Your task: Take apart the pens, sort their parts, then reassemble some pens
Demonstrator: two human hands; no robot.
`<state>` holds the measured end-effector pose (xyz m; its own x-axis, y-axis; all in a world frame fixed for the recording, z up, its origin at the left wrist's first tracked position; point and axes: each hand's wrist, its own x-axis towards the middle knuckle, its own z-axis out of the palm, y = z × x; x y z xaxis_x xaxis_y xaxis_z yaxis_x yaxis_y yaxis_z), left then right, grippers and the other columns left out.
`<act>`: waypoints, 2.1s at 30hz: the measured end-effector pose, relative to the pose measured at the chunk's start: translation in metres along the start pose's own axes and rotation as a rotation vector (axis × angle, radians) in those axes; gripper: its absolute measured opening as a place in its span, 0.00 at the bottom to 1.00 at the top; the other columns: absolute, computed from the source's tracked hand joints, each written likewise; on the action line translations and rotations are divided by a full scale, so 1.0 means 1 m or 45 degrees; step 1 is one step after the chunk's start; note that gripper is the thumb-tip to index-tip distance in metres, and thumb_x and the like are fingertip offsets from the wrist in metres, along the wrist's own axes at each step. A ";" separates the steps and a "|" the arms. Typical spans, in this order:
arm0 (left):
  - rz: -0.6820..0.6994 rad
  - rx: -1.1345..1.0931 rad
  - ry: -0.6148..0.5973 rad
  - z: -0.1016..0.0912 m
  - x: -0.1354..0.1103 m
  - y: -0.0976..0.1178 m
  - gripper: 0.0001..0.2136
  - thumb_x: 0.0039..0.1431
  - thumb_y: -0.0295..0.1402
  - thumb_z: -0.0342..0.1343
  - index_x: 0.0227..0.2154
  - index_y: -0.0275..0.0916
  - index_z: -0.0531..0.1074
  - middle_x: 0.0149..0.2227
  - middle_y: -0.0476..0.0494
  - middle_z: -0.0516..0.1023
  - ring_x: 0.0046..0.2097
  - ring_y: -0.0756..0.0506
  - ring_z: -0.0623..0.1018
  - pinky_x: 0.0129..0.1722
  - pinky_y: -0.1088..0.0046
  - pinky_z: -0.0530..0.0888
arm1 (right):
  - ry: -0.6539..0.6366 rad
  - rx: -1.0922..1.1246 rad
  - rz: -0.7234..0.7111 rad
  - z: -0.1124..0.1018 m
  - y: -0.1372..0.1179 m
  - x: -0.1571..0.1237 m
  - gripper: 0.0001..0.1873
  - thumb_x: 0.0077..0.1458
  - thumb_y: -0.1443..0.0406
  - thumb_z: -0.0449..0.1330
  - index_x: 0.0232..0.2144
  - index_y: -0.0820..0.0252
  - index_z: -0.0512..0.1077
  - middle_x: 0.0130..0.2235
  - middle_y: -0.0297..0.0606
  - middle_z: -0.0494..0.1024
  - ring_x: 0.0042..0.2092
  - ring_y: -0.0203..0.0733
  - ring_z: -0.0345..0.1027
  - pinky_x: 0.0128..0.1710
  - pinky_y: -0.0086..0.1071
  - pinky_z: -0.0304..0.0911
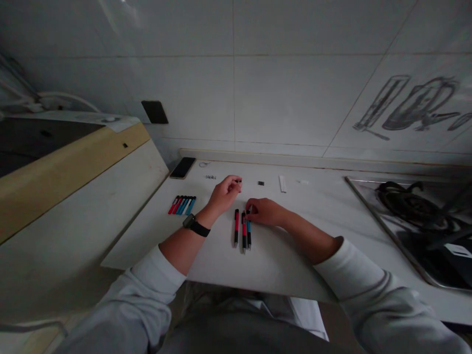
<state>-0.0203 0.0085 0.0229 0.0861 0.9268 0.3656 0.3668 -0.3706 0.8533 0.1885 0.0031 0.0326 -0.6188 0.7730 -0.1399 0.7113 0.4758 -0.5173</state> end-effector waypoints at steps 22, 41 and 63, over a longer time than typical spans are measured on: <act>-0.024 0.265 -0.247 0.000 -0.010 -0.025 0.11 0.65 0.38 0.54 0.45 0.41 0.76 0.34 0.47 0.81 0.36 0.46 0.79 0.37 0.71 0.73 | 0.040 -0.373 0.223 0.006 -0.012 -0.006 0.15 0.58 0.62 0.59 0.47 0.60 0.73 0.42 0.51 0.82 0.42 0.53 0.76 0.36 0.36 0.62; 0.105 0.306 -0.266 0.002 -0.011 -0.016 0.16 0.61 0.38 0.62 0.51 0.43 0.75 0.40 0.45 0.82 0.37 0.46 0.79 0.40 0.69 0.74 | 0.335 -0.235 0.012 -0.002 -0.001 -0.002 0.17 0.61 0.67 0.55 0.53 0.62 0.68 0.45 0.48 0.79 0.41 0.45 0.73 0.42 0.34 0.62; 0.065 0.094 0.292 -0.011 -0.004 -0.014 0.11 0.61 0.36 0.62 0.45 0.41 0.73 0.40 0.44 0.82 0.41 0.46 0.81 0.44 0.69 0.77 | 0.541 0.373 -0.079 0.017 0.031 0.013 0.14 0.62 0.56 0.57 0.44 0.57 0.77 0.30 0.33 0.77 0.30 0.37 0.66 0.33 0.30 0.57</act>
<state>-0.0360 0.0093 0.0138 -0.1028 0.8659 0.4896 0.4347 -0.4036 0.8051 0.1968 0.0206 0.0006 -0.4232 0.8784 0.2222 0.5169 0.4355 -0.7370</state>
